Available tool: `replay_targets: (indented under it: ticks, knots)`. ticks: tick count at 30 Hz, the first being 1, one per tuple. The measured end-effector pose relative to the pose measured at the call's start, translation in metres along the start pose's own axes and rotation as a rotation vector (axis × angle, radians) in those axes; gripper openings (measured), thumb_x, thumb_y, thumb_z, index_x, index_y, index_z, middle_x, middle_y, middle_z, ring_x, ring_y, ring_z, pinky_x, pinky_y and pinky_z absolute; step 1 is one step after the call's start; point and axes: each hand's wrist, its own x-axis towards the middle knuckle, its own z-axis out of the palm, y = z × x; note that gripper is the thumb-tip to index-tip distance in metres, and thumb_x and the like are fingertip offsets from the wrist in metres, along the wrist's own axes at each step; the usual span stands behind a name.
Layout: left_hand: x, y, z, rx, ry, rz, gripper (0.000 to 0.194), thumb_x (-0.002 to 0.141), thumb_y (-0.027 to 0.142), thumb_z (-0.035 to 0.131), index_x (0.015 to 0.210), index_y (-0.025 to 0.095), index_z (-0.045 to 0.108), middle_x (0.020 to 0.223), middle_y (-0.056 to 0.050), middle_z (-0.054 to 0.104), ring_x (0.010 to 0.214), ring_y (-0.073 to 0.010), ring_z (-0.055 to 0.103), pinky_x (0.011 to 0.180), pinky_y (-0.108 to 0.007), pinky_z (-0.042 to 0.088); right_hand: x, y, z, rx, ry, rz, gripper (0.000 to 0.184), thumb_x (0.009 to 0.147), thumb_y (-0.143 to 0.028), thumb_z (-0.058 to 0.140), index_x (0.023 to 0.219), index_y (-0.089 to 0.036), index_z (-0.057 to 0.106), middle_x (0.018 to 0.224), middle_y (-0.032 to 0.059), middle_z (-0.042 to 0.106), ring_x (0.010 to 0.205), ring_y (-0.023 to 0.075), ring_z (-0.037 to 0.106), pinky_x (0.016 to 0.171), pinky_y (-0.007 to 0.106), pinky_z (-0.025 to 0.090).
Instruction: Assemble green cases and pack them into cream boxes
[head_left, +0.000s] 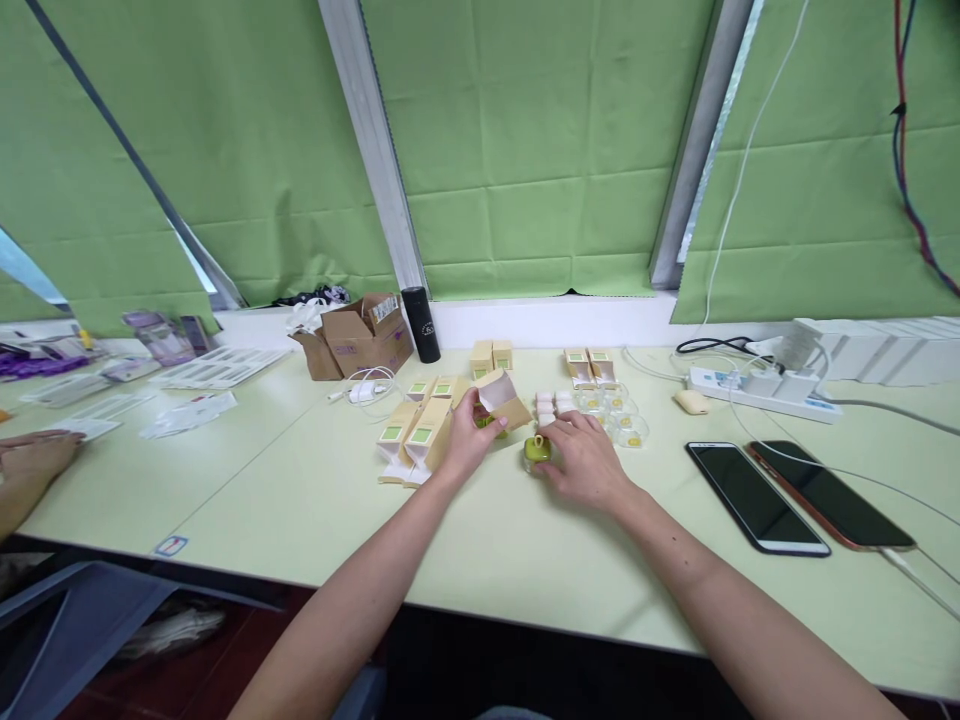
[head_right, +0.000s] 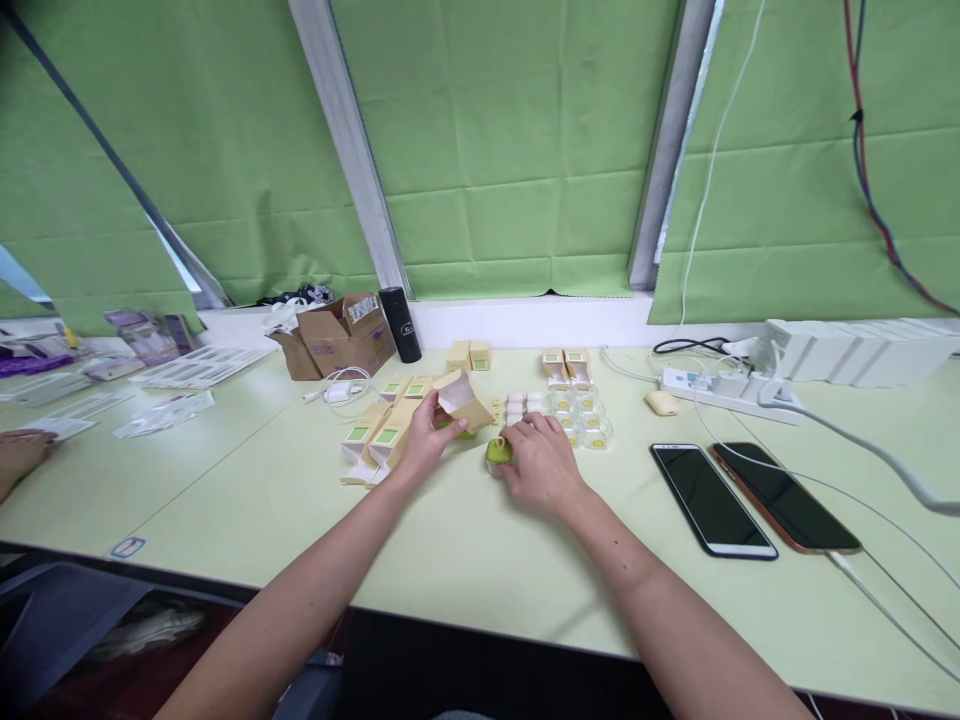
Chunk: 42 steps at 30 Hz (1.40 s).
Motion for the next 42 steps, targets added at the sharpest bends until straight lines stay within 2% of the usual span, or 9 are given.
replay_targets:
  ticks: [4,9,13,18,23,26,30,33,42]
  knots:
    - [-0.002,0.010,-0.002,0.243,-0.092,0.002,0.045,0.073,0.028,0.079,0.114,0.018,0.063,0.105,-0.006,0.070,0.096,-0.0243,0.065,0.087,-0.037,0.053,0.003,0.003,-0.012,-0.122,-0.060,0.107,0.021,0.079,-0.029,0.079,0.098,-0.024,0.071,0.102,0.0099,0.078,0.110,0.0346,0.059,0.092,0.047,0.043]
    - [-0.009,0.024,-0.001,0.640,-0.214,-0.034,0.049,0.073,0.028,0.080,0.120,0.018,0.069,0.115,-0.011,0.065,0.112,-0.0318,0.061,0.099,-0.044,0.049,0.007,0.003,-0.026,-0.207,-0.171,0.222,0.017,0.082,-0.031,0.076,0.095,-0.021,0.070,0.102,0.0081,0.078,0.112,0.0315,0.059,0.092,0.042,0.039]
    - [-0.012,0.028,0.000,0.728,-0.294,-0.056,0.052,0.072,0.030,0.083,0.122,0.019,0.072,0.113,-0.013,0.063,0.113,-0.0356,0.060,0.101,-0.047,0.048,0.008,0.002,-0.028,-0.220,-0.179,0.227,0.017,0.082,-0.031,0.076,0.095,-0.021,0.070,0.103,0.0076,0.078,0.112,0.0309,0.058,0.090,0.041,0.038]
    - [-0.012,0.027,0.000,0.736,-0.363,0.005,0.043,0.071,0.030,0.084,0.111,0.020,0.073,0.106,-0.012,0.064,0.110,-0.0367,0.057,0.098,-0.047,0.047,0.009,0.003,-0.027,-0.201,-0.190,0.245,0.017,0.082,-0.032,0.076,0.094,-0.021,0.070,0.103,0.0081,0.078,0.111,0.0306,0.059,0.089,0.040,0.038]
    - [-0.014,0.024,0.000,0.591,-0.338,0.100,0.067,0.080,0.046,0.082,0.136,0.021,0.054,0.128,-0.015,0.061,0.123,-0.0364,0.053,0.106,-0.051,0.044,0.009,0.003,-0.027,-0.195,-0.182,0.245,0.014,0.083,-0.030,0.076,0.094,-0.021,0.071,0.102,0.0075,0.078,0.110,0.0300,0.059,0.088,0.039,0.038]
    - [-0.014,0.023,0.000,0.429,-0.236,0.219,0.047,0.093,0.044,0.068,0.130,0.022,0.049,0.132,-0.015,0.059,0.127,-0.0308,0.054,0.110,-0.048,0.044,0.009,0.003,-0.027,-0.186,-0.180,0.246,0.015,0.082,-0.030,0.076,0.094,-0.021,0.072,0.102,0.0073,0.078,0.111,0.0300,0.059,0.089,0.039,0.039]
    - [-0.012,0.024,-0.002,0.303,-0.211,0.353,0.014,0.095,0.033,0.065,0.100,0.022,0.060,0.127,-0.013,0.062,0.123,-0.0278,0.061,0.110,-0.045,0.047,0.009,0.004,-0.026,-0.178,-0.185,0.249,0.014,0.082,-0.029,0.076,0.094,-0.021,0.074,0.102,0.0078,0.079,0.112,0.0304,0.059,0.089,0.039,0.039]
    - [-0.012,0.024,-0.001,0.301,-0.243,0.342,0.014,0.096,0.030,0.064,0.087,0.020,0.067,0.135,-0.014,0.064,0.126,-0.0289,0.064,0.110,-0.046,0.048,0.009,0.004,-0.026,-0.177,-0.186,0.253,0.014,0.082,-0.028,0.076,0.094,-0.021,0.074,0.103,0.0079,0.079,0.112,0.0306,0.059,0.088,0.039,0.039]
    - [-0.012,0.011,0.008,0.272,-0.127,0.194,0.023,0.099,0.032,0.062,0.108,0.019,0.078,0.112,-0.012,0.080,0.111,-0.0269,0.073,0.101,-0.042,0.057,0.008,0.002,-0.027,-0.186,-0.185,0.250,0.015,0.082,-0.029,0.076,0.095,-0.021,0.073,0.103,0.0077,0.079,0.110,0.0306,0.060,0.087,0.039,0.038]
